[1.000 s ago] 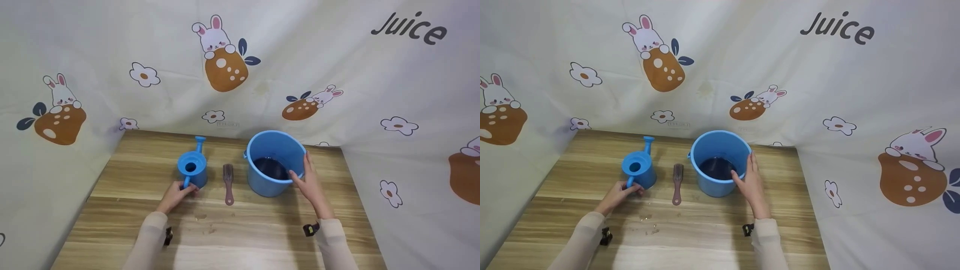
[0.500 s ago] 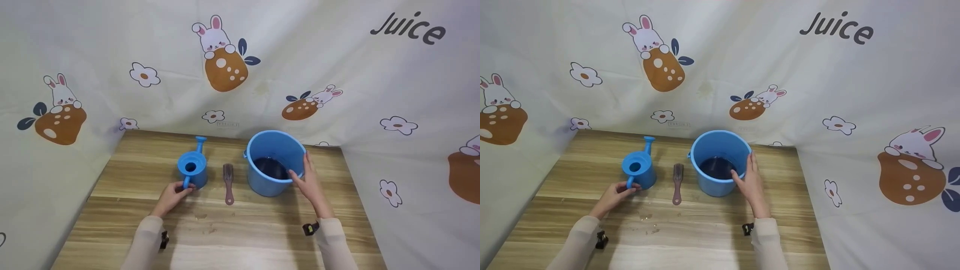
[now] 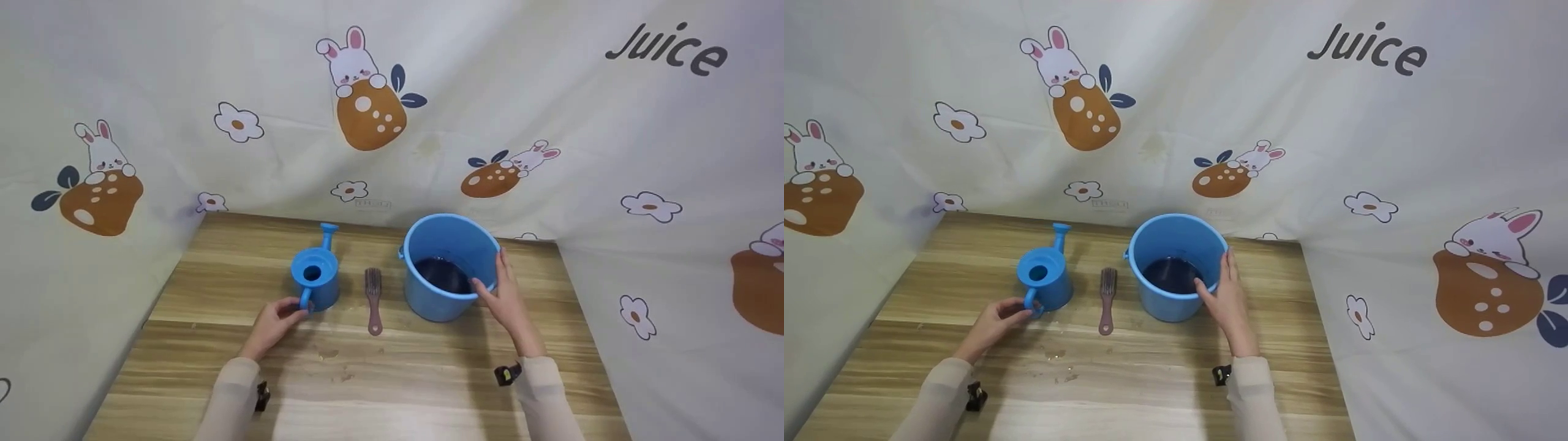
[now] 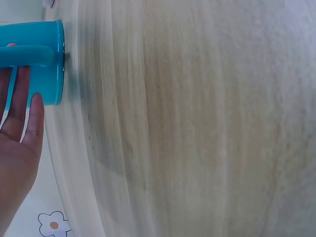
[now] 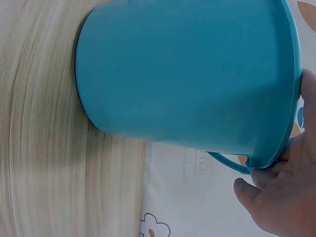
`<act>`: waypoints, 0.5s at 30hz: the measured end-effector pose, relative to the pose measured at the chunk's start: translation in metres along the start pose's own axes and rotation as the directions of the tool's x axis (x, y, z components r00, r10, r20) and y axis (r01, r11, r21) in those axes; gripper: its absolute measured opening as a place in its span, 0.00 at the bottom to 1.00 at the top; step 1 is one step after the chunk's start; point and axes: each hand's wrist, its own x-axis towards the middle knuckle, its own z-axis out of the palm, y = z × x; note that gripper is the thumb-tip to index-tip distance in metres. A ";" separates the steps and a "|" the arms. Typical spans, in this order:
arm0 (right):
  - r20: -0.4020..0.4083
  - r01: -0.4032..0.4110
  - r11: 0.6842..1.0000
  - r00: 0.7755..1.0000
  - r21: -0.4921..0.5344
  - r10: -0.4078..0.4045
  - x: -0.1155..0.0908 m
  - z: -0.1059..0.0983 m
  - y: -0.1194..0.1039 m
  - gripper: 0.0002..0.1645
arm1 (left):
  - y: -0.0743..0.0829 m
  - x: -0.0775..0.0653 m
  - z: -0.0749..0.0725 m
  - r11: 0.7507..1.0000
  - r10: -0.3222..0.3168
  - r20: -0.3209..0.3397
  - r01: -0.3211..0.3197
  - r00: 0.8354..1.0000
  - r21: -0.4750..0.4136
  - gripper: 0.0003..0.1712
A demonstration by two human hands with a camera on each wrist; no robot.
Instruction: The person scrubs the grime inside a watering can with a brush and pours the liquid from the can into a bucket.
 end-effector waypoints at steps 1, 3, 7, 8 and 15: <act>0.000 0.001 1.000 1.000 -0.001 -0.001 0.000 0.000 0.001 0.52 | 0.000 -0.001 0.000 1.000 -0.008 -0.005 0.008 1.000 0.001 0.14; 0.001 0.003 1.000 1.000 -0.003 -0.003 0.000 0.000 0.002 0.51 | 0.001 -0.002 -0.001 1.000 -0.015 -0.012 0.015 1.000 0.002 0.15; 0.014 0.012 1.000 1.000 0.004 -0.012 0.000 0.000 0.001 0.50 | 0.003 -0.003 -0.006 1.000 -0.016 -0.026 0.016 1.000 0.010 0.16; 0.022 0.013 1.000 1.000 0.007 -0.013 0.000 -0.001 0.000 0.50 | 0.004 -0.003 -0.008 1.000 -0.021 -0.034 0.021 0.999 0.011 0.16; 0.119 -0.010 0.999 0.993 -0.032 0.014 0.008 -0.017 -0.006 0.55 | 0.018 0.007 -0.021 0.999 -0.039 -0.101 0.038 0.994 -0.015 0.21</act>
